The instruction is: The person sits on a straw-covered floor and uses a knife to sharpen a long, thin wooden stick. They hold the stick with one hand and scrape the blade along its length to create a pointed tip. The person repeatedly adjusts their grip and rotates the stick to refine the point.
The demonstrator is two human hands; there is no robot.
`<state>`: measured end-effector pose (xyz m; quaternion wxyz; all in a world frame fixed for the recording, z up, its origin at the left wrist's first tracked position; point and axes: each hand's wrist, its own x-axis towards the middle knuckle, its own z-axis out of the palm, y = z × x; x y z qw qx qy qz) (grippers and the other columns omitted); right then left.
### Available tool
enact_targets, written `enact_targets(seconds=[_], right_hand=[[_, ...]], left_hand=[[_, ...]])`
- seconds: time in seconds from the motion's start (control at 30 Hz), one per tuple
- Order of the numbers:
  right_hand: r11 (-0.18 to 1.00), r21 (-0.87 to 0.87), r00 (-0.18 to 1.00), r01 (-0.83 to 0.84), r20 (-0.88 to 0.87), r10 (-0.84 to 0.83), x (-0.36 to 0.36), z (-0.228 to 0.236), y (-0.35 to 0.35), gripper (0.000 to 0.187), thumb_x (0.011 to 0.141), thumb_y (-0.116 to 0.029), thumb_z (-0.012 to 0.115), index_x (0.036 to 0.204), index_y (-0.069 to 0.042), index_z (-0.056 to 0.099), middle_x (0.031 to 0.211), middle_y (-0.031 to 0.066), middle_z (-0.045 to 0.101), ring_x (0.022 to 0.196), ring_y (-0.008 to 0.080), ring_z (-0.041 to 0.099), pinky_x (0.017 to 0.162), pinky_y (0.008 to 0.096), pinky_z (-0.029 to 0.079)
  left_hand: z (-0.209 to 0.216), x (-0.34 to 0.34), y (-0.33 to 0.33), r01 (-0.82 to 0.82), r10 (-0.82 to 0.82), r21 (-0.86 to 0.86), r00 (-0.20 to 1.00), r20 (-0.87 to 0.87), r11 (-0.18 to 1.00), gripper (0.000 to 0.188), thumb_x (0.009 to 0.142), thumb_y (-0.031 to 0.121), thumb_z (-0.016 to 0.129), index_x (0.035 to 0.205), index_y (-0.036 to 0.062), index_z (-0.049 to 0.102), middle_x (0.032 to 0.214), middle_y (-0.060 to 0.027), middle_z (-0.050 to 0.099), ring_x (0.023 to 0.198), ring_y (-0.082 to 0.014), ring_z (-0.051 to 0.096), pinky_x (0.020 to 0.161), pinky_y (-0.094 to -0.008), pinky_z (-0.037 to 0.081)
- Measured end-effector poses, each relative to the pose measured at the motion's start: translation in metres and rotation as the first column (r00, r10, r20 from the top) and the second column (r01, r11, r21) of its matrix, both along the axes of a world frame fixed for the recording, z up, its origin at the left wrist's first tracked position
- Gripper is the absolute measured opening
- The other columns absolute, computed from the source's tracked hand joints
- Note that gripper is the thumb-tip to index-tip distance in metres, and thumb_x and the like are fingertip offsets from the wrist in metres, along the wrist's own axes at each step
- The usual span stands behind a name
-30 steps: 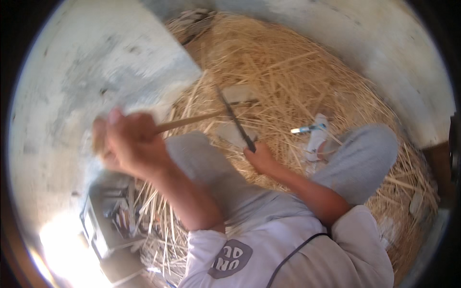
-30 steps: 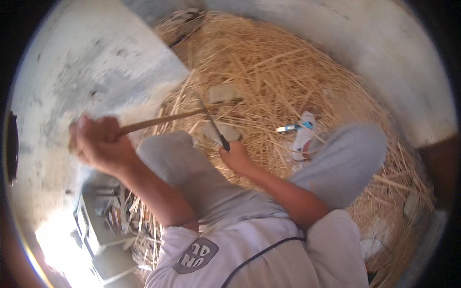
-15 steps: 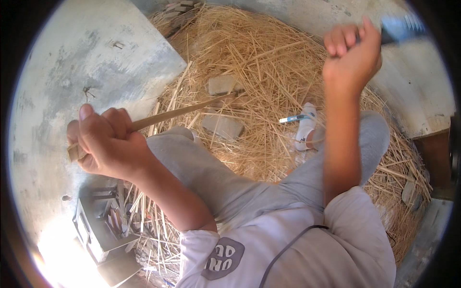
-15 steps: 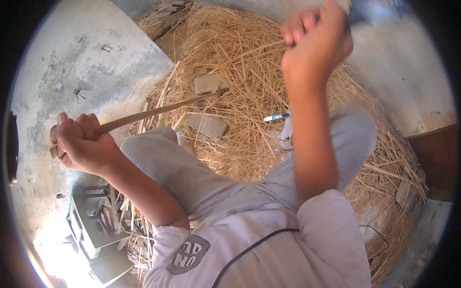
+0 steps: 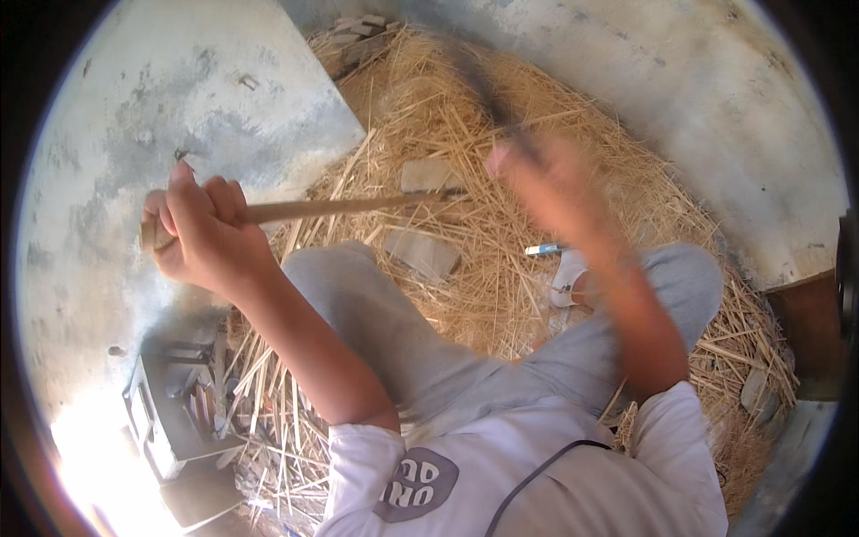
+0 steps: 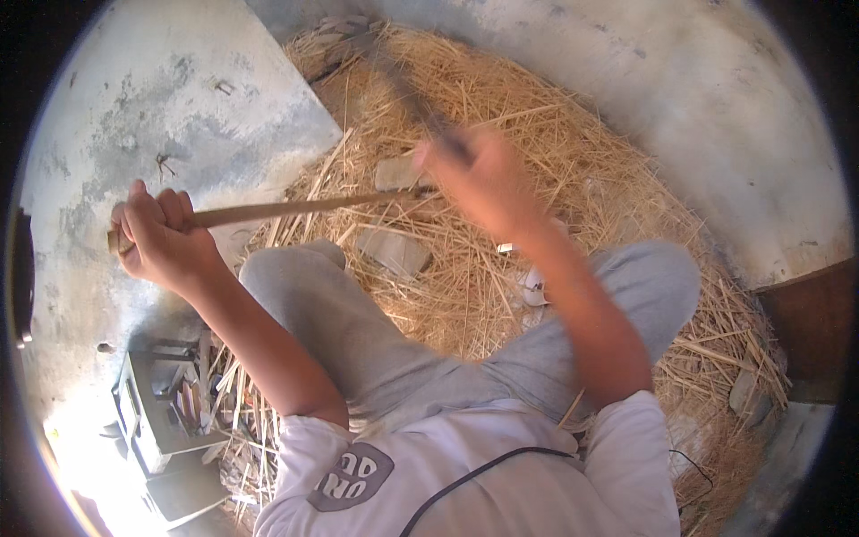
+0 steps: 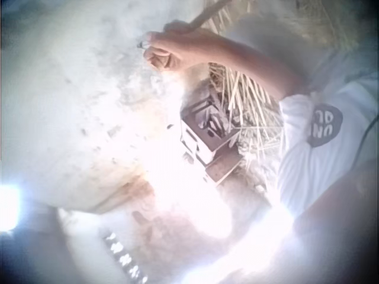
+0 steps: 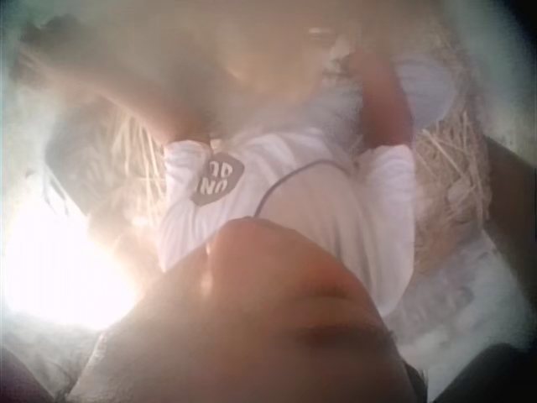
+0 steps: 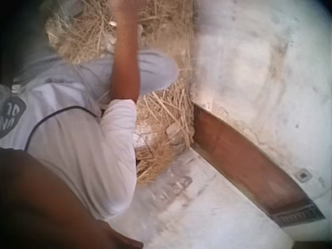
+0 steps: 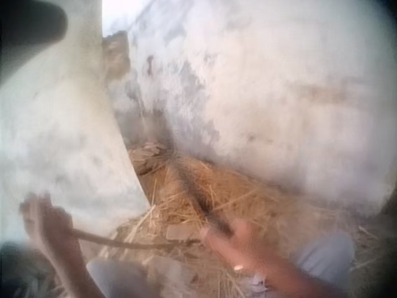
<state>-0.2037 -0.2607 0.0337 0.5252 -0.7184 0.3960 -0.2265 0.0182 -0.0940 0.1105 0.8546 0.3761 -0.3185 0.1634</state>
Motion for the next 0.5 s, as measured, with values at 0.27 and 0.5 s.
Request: enact_targets(seconds=[0.27,0.5], right_hand=[[0.877,0.356,0.350,0.322,0.816,-0.460,0.030,-0.068,-0.007,0.029,0.098,-0.038,0.053,0.101,-0.010,0.052,0.070,0.0019,0.051,0.055,0.0132,0.045,0.046,0.0285,0.037],[0.744,0.569,0.883,-0.350,-0.066,0.465,0.037,-0.166,0.030,0.053,0.096,-0.041,0.055,0.133,-0.003,0.051,0.091,0.0132,0.064,0.080,0.0227,0.061,0.057,0.0367,0.050]], left_hand=[[0.005,-0.022,-0.015,0.017,-0.016,-0.003,1.000,0.016,1.000,0.047,0.085,-0.007,0.062,0.064,0.0179,0.029,0.048,0.0062,0.032,0.036,-0.0016,0.022,0.034,-0.0233,0.013],[0.001,-0.032,-0.013,0.097,-0.097,0.037,0.995,0.003,0.995,0.045,0.085,-0.009,0.063,0.066,0.0168,0.031,0.049,0.0055,0.035,0.038,0.0001,0.025,0.035,-0.0239,0.014]])
